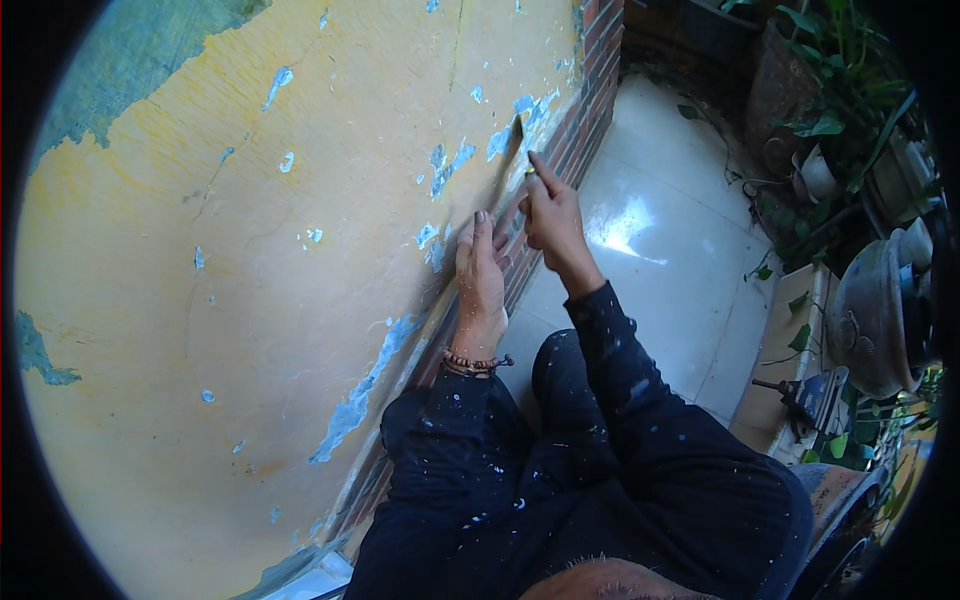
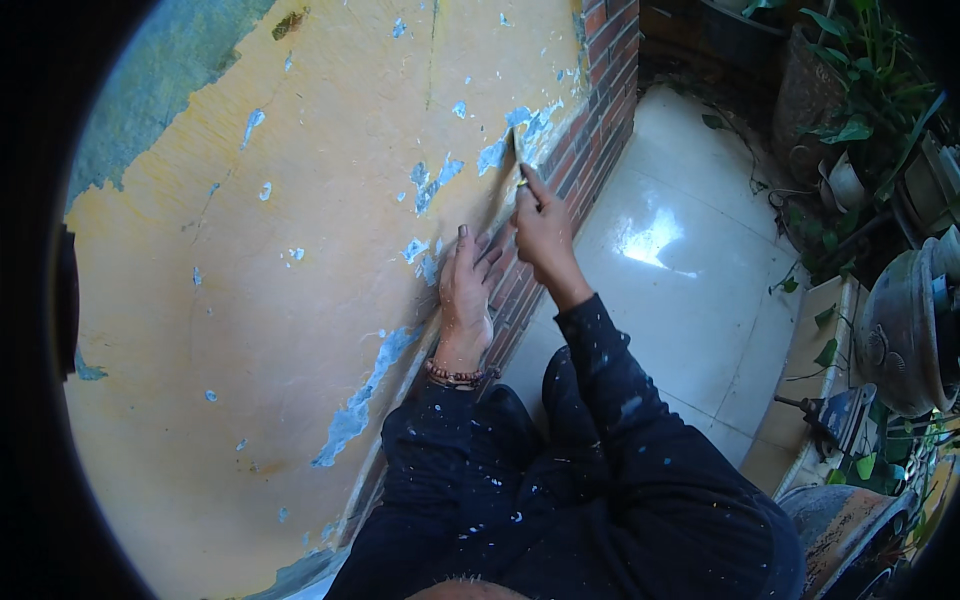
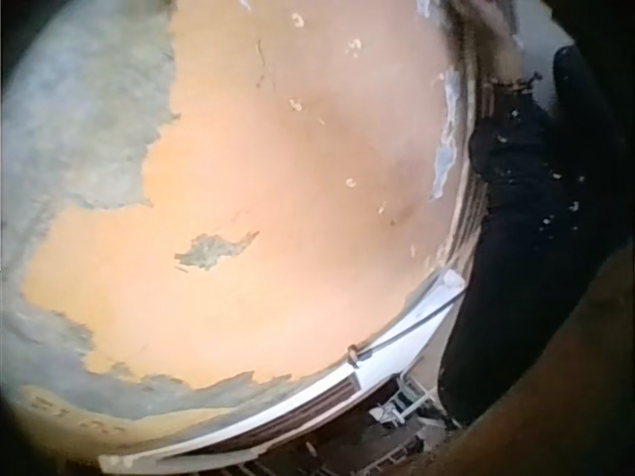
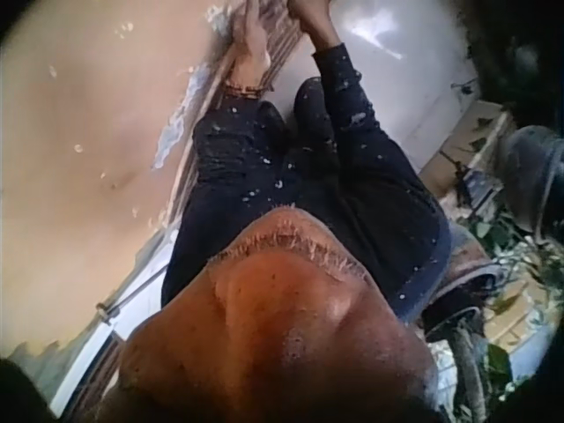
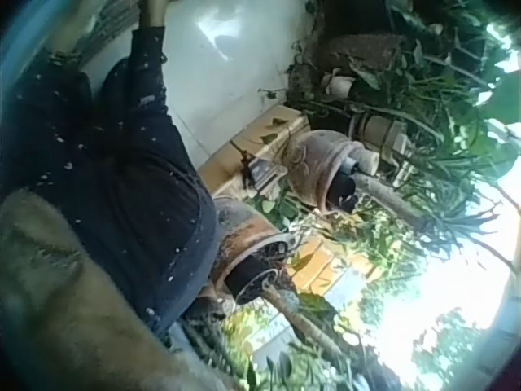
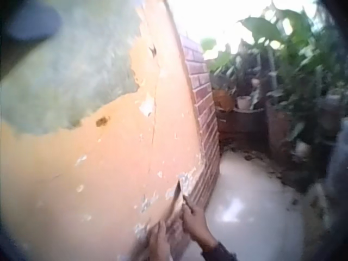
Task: Scraping old paint off an exterior wall using a scraper tool.
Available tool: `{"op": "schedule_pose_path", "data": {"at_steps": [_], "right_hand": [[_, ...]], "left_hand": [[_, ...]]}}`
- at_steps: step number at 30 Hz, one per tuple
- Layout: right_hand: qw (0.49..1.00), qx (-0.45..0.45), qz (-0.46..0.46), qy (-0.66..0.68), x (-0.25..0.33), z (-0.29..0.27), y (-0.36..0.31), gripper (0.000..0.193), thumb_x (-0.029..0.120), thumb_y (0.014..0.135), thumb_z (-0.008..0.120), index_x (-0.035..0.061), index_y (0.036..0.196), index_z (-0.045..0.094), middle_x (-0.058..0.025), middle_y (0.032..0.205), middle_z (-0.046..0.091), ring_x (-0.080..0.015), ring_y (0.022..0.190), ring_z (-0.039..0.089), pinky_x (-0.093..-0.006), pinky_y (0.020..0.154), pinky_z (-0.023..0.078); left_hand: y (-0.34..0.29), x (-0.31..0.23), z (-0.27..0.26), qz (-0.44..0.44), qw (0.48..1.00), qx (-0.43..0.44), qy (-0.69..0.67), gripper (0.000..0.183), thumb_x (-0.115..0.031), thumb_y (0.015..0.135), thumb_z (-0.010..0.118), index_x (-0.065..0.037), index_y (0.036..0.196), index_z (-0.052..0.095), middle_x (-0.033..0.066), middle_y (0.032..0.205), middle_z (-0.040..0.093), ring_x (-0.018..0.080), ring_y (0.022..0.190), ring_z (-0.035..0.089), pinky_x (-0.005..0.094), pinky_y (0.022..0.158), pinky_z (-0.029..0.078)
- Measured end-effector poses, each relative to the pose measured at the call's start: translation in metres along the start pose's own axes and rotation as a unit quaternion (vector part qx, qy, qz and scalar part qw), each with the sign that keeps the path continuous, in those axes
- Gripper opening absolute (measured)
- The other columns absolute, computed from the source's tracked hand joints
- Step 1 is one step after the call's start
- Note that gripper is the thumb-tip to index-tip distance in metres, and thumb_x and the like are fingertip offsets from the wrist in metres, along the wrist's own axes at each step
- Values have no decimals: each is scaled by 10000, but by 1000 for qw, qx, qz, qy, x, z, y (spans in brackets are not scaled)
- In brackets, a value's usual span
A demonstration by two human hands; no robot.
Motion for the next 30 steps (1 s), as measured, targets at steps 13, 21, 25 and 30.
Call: {"op": "schedule_pose_path", "data": {"at_steps": [13,21,25,30], "right_hand": [[713,138,-196,-659,84,-19,-82,422,154,918,638,87,1334,616,-203,914,705,-396,879,702,-499,771,551],[632,97,-356,-681,188,29,-46,204,167,908,681,75,1039,807,-169,771,726,-327,688,715,-409,652,568],[528,110,-375,-754,181,53,9,223,189,902,733,67,1072,810,-157,819,758,-285,688,734,-355,652,593],[557,143,-375,-727,207,63,7,176,195,916,736,51,971,821,-144,837,770,-247,670,739,-337,630,599]], "left_hand": [[-4,13,22,4,997,74,31,691,-358,1058,611,59,1529,324,184,1306,669,189,1071,708,308,868,524],[0,9,17,-12,998,60,-21,733,-410,1035,635,61,1512,341,153,1249,695,188,1052,689,305,886,522],[2,17,22,-31,997,72,-18,753,-448,1012,663,59,1491,379,151,1234,691,179,1056,670,294,893,523],[-3,4,8,-19,999,45,-21,759,-427,1009,673,71,1494,368,156,1230,694,194,1047,675,292,886,522]]}}
Point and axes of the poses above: each hand's wrist, its own y-axis towards the middle knuckle, its own z-axis out of the palm, x = y × z, the point moved 8 cm from there along y, towards the middle knuckle
